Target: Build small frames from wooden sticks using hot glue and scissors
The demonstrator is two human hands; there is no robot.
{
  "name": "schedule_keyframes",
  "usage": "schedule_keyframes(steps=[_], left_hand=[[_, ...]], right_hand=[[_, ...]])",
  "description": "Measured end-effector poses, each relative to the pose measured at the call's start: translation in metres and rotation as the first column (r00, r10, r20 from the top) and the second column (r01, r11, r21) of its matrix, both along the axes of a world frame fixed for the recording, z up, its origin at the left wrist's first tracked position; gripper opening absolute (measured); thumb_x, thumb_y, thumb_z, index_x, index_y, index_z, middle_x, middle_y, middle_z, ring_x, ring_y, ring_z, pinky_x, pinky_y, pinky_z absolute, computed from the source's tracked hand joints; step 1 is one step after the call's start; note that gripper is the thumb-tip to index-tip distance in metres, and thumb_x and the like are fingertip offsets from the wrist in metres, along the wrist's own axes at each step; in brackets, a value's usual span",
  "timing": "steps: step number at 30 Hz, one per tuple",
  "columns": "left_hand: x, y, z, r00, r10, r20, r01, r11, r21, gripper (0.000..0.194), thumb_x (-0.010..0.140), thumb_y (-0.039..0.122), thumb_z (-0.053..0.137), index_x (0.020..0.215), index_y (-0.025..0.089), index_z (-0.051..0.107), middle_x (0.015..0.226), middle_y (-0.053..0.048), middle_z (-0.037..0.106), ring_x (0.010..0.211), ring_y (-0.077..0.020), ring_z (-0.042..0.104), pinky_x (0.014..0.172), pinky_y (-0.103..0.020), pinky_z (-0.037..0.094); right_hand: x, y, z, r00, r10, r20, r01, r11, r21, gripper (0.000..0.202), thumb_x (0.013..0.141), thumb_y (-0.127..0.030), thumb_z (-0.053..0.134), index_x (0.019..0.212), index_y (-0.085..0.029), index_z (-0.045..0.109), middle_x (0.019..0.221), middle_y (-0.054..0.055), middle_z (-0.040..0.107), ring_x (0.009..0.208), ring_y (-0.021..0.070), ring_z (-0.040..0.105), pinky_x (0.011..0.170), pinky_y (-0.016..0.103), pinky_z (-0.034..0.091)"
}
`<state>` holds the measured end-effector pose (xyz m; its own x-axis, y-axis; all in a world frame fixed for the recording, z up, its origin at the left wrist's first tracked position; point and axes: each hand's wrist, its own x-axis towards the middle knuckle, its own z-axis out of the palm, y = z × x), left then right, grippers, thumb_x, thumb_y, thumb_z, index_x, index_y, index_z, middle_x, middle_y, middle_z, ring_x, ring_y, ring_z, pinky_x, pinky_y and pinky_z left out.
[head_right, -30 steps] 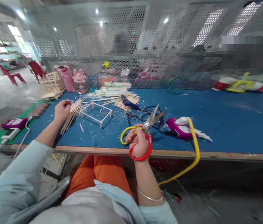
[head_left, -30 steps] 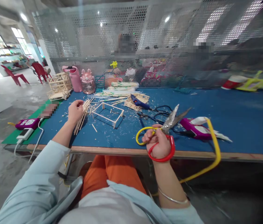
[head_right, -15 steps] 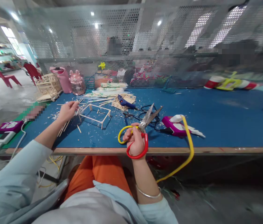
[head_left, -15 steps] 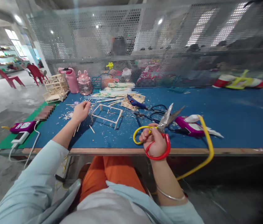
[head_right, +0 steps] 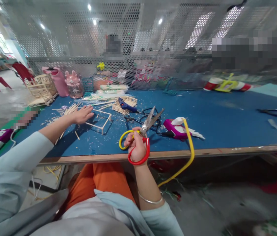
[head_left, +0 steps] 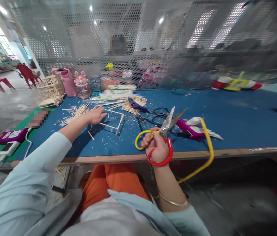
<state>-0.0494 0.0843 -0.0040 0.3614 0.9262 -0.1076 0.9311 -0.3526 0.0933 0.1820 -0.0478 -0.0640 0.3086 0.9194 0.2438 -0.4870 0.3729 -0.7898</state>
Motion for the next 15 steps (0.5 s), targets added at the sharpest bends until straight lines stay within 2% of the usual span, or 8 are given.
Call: schedule_keyframes(steps=[2,4,7,9,11,15], left_hand=[[0.009,-0.001,0.006,0.999,0.047,0.028,-0.048,0.999,0.011,0.063,0.091,0.049,0.015,0.146,0.019,0.020,0.154,-0.007,0.010,0.140,-0.0356,0.005,0.105,-0.064,0.012],[0.024,-0.006,0.010,0.996,0.038,0.075,-0.042,0.998,0.047,0.066,0.089,0.056,0.015,0.146,0.024,0.019,0.155,-0.005,0.008,0.140,-0.0376,0.002,0.104,-0.066,0.009],[0.050,-0.015,0.008,0.980,-0.181,0.084,0.175,0.982,0.075,0.069,0.087,0.063,0.014,0.146,0.029,0.012,0.155,-0.001,0.003,0.140,-0.0335,-0.003,0.105,-0.066,0.002],[0.061,-0.018,0.003,0.966,-0.251,0.057,0.251,0.968,0.012,0.070,0.086,0.065,0.014,0.146,0.030,0.011,0.155,0.000,0.002,0.140,-0.0339,-0.004,0.103,-0.068,-0.001],[0.065,-0.019,-0.003,0.965,-0.258,0.044,0.260,0.965,-0.035,0.071,0.085,0.066,0.014,0.146,0.030,0.011,0.155,0.000,0.000,0.140,-0.0351,-0.004,0.101,-0.071,-0.002],[0.062,-0.016,-0.006,0.964,-0.262,0.054,0.264,0.963,-0.048,0.073,0.084,0.067,0.013,0.146,0.030,0.009,0.154,0.001,-0.001,0.140,-0.0340,-0.005,0.100,-0.071,-0.003]], right_hand=[[0.000,0.000,0.000,1.000,-0.005,-0.001,0.005,1.000,0.002,0.030,0.066,-0.041,0.067,0.082,-0.024,0.050,0.050,-0.009,0.048,0.042,0.0068,0.042,0.040,0.019,0.037],[0.000,0.000,0.000,1.000,-0.005,0.002,0.005,1.000,0.004,0.029,0.066,-0.041,0.067,0.082,-0.024,0.050,0.050,-0.009,0.048,0.042,0.0068,0.042,0.040,0.019,0.037],[0.000,0.000,0.000,1.000,-0.001,0.004,0.001,1.000,0.005,0.029,0.066,-0.041,0.067,0.082,-0.024,0.050,0.050,-0.009,0.048,0.042,0.0068,0.041,0.040,0.020,0.037],[0.000,0.000,-0.001,1.000,0.001,0.000,-0.001,1.000,0.003,0.029,0.066,-0.041,0.067,0.083,-0.025,0.050,0.050,-0.009,0.048,0.042,0.0070,0.041,0.040,0.020,0.037],[0.000,-0.001,-0.001,1.000,0.006,-0.004,-0.006,1.000,-0.002,0.029,0.066,-0.041,0.067,0.083,-0.025,0.050,0.050,-0.009,0.048,0.042,0.0072,0.041,0.040,0.020,0.037],[0.000,-0.001,-0.002,1.000,0.012,-0.012,-0.012,1.000,-0.005,0.029,0.066,-0.041,0.067,0.083,-0.025,0.050,0.051,-0.009,0.048,0.042,0.0071,0.041,0.040,0.020,0.036]])
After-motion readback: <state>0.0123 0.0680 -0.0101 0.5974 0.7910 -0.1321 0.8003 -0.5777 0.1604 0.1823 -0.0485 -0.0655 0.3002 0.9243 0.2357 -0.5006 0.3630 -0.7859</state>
